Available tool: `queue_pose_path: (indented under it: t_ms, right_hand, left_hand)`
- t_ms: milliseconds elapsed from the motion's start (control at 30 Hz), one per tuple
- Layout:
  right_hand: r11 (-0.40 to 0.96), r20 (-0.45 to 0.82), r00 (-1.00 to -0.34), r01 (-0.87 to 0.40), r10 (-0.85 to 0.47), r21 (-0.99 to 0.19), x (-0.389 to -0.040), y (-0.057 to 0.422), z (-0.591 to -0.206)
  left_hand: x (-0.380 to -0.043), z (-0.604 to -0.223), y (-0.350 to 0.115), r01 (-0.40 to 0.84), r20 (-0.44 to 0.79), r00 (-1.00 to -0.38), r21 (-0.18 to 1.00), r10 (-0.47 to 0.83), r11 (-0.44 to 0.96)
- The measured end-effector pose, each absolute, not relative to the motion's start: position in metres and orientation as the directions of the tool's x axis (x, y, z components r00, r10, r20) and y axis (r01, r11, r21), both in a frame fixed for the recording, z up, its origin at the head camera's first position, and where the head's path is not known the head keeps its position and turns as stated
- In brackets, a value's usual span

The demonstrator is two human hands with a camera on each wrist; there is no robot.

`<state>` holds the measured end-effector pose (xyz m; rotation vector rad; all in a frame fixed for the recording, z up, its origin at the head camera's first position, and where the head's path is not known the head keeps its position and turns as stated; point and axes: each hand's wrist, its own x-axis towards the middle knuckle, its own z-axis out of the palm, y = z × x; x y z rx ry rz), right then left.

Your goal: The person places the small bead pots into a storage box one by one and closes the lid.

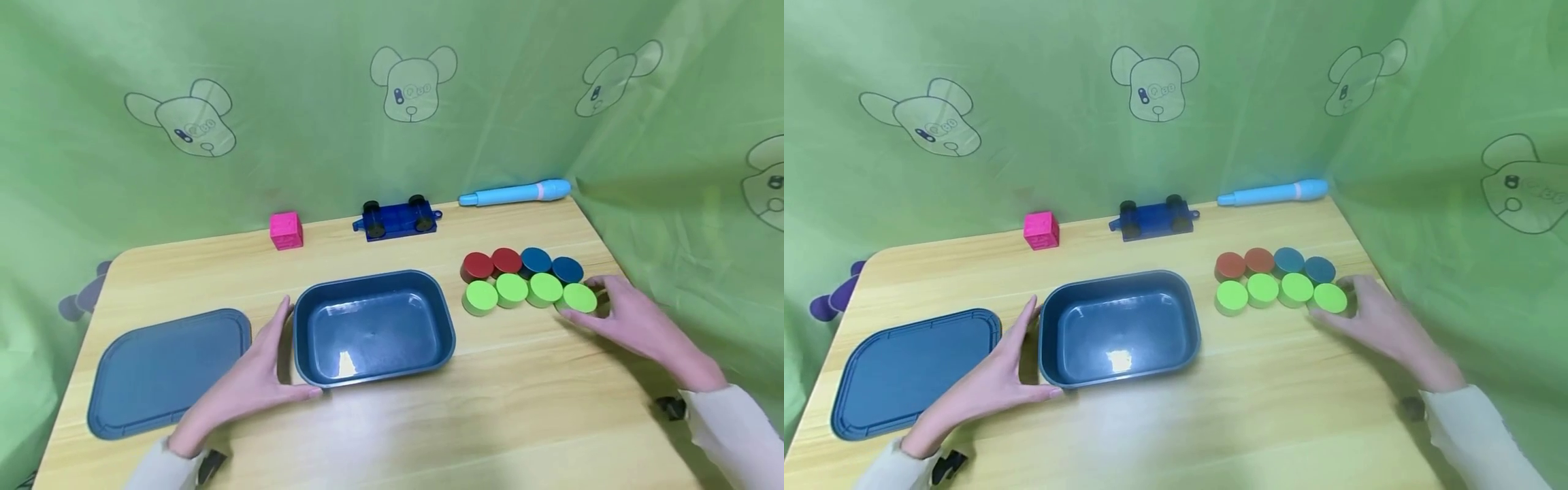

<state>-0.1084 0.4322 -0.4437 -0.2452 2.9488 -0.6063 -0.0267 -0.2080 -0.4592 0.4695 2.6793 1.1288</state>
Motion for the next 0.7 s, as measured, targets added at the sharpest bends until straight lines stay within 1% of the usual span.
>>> queue_pose_path:
  t_ms: [167,333,700]
  right_hand:
    - [0.866,-0.069,-0.977,-0.144,-0.2,-0.479,-0.1055,0.4346,-0.4468]
    - [0.841,-0.044,-0.98,-0.143,-0.194,-0.521,-0.1044,0.4356,-0.4517]
    - [0.814,-0.083,-0.991,-0.042,-0.11,-0.58,-0.1007,0.4366,-0.4504]
  left_hand:
    - [-0.0322,-0.4638,-0.2016,0.238,-0.032,-0.919,0.749,0.392,0.618]
    - [-0.0365,-0.4656,-0.1999,0.269,-0.005,-0.907,0.762,0.421,0.589]
    - [-0.037,-0.4672,-0.1993,0.235,-0.047,-0.904,0.776,0.425,0.586]
